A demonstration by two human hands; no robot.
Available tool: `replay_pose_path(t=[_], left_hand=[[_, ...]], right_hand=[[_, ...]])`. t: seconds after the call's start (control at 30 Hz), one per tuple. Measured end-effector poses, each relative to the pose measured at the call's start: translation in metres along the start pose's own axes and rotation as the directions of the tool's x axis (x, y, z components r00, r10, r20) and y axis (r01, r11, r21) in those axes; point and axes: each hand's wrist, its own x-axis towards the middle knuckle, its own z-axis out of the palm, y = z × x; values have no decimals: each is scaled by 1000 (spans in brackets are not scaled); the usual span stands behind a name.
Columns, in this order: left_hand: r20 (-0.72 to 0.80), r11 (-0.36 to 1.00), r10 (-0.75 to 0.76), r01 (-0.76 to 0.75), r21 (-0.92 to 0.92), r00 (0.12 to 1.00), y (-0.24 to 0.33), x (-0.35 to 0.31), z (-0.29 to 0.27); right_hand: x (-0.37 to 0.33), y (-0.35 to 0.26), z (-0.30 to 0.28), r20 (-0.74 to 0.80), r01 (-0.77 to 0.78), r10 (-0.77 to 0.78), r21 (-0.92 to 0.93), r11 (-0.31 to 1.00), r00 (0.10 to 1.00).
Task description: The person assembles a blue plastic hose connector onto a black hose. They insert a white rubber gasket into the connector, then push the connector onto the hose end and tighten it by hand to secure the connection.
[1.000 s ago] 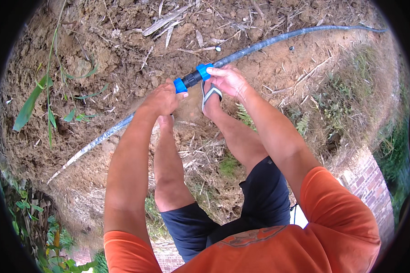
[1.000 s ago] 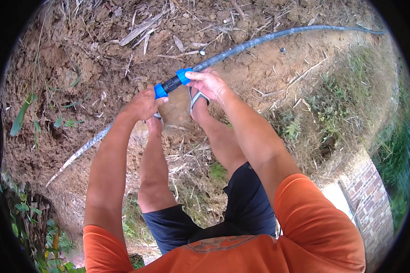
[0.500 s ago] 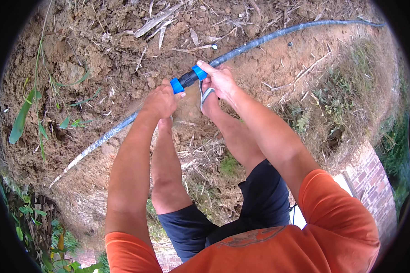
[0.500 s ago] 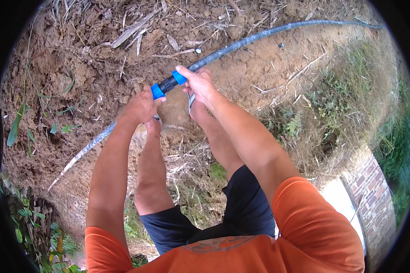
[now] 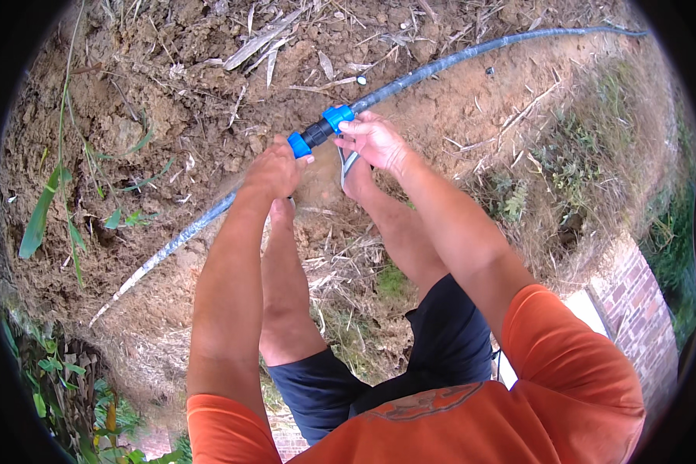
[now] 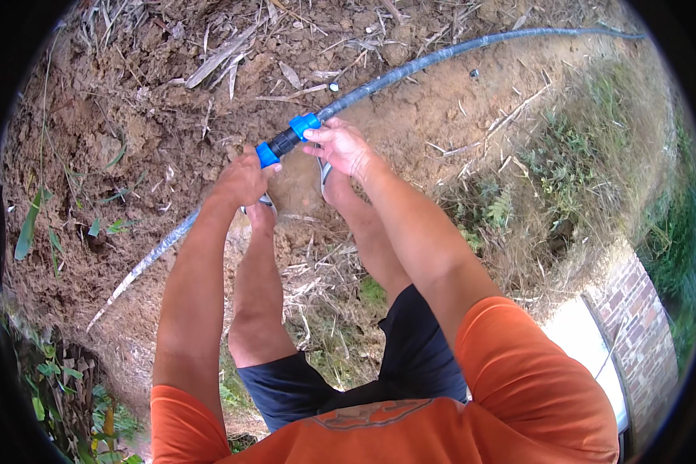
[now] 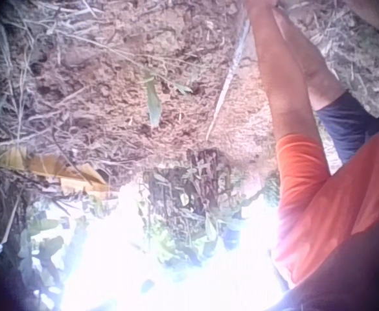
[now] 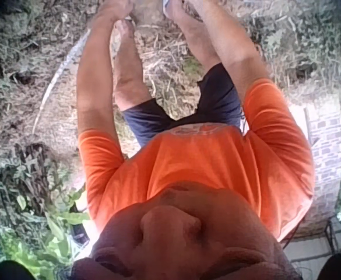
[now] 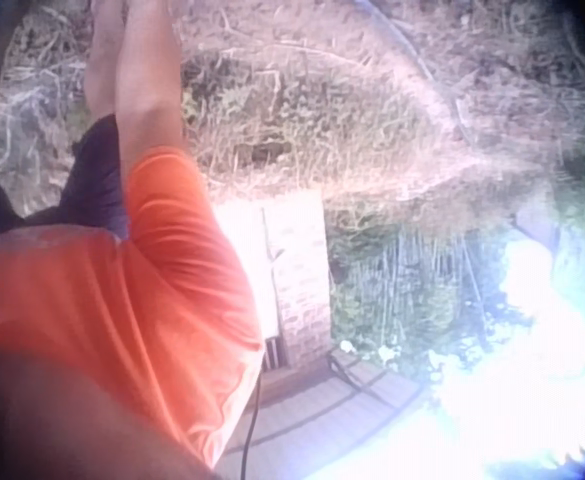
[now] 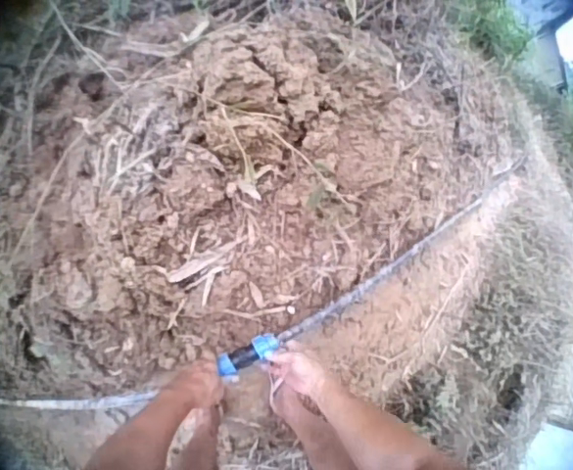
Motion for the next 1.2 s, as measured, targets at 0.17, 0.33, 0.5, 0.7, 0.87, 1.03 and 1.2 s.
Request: replay_pose_path(t=[0.17, 0.33, 0.5, 0.7, 0.87, 1.03, 1.2], left_hand=[[-27, 1000, -4, 4, 8, 1000, -5, 6, 14], [12, 999, -35, 35, 0, 999, 1, 5, 8], [-9, 1000, -6, 6, -5, 1000, 1, 3, 8], [-26, 998, -50, 51, 38, 998, 2, 1, 6], [38, 999, -38, 37, 31, 999, 0, 5, 6], [10, 1000, 24, -24, 2, 1000, -6, 9, 8], [-34, 995, -95, 95, -4, 995, 4, 6, 1]], right_hand=[[8, 11, 26, -379, -42, -110, -370, 928, 919], [-3, 0, 31, -448, -258, -8, -530, 808, 894], [-2, 3, 9, -84, 187, -181, 64, 980, 980], [16, 19, 34, -534, -121, -203, -509, 852, 821], [7, -4, 28, -291, -75, 14, -198, 977, 957], [13, 18, -3, 51, 155, -159, 77, 985, 986], [9, 21, 56, -534, -105, -240, -537, 837, 811]])
